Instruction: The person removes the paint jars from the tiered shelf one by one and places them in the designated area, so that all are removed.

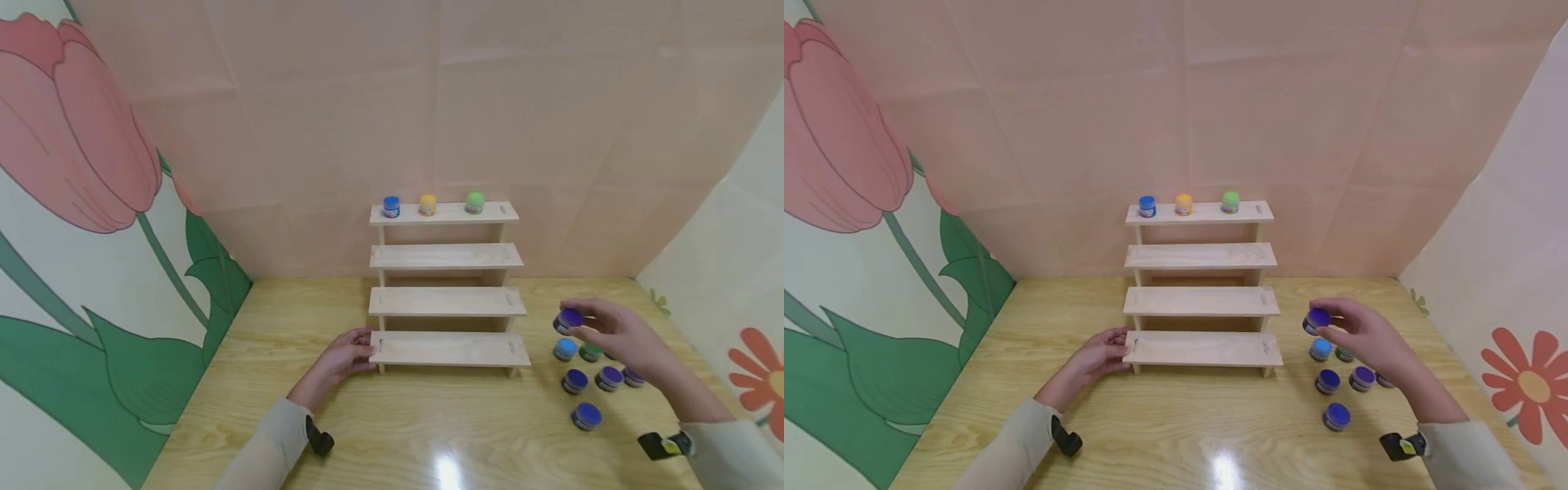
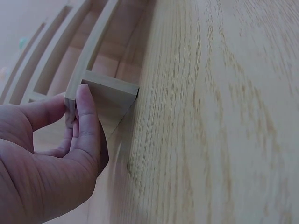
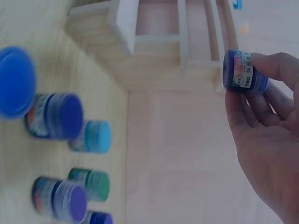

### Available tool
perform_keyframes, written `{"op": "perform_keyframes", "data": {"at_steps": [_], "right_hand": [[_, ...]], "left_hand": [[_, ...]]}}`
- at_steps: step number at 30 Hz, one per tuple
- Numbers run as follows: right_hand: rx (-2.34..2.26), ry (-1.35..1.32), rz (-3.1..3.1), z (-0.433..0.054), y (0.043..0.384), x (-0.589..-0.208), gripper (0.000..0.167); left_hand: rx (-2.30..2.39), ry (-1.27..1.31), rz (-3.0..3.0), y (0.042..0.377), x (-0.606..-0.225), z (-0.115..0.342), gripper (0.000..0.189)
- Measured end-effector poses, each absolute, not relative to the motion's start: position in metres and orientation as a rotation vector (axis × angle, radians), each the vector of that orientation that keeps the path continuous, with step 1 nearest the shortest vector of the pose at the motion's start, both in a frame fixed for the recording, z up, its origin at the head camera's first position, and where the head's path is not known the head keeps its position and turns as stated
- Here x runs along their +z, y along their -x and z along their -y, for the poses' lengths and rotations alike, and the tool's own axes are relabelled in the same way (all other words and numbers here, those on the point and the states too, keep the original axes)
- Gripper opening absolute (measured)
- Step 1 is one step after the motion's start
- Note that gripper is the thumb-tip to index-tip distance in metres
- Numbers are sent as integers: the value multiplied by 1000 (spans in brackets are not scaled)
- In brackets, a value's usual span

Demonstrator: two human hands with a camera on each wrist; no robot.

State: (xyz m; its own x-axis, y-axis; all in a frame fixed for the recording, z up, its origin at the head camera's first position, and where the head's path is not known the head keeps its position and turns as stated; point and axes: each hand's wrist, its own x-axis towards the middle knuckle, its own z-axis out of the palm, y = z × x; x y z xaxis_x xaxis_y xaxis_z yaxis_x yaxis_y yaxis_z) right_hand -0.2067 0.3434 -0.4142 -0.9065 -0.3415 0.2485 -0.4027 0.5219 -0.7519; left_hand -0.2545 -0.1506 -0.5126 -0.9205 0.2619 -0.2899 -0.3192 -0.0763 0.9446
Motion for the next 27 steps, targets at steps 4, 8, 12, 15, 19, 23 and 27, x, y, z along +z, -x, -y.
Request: {"op": "perform_keyframes", "data": {"at_steps": [4,8,12,15,19,23,27], "right_hand": [[1422,-670,2654,-356,201,-422,46],[1470,-677,2647,-367,196,-428,46],[1441,-663,2659,-378,188,-435,46],[1426,-656,2655,-385,182,-442,47],[1406,-626,2680,-394,176,-448,47],[1424,-616,2686,-403,170,-455,47],[1485,-641,2657,-412,164,-464,47]], "left_hand": [[2053,67,-1820,255,-512,151,54],[2051,72,-1821,255,-512,151,55],[2046,85,-1825,254,-511,151,55],[2043,87,-1824,254,-511,151,55],[2041,79,-1822,255,-513,151,55],[2036,84,-1825,256,-513,151,54],[2032,92,-1830,255,-512,151,55]]}}
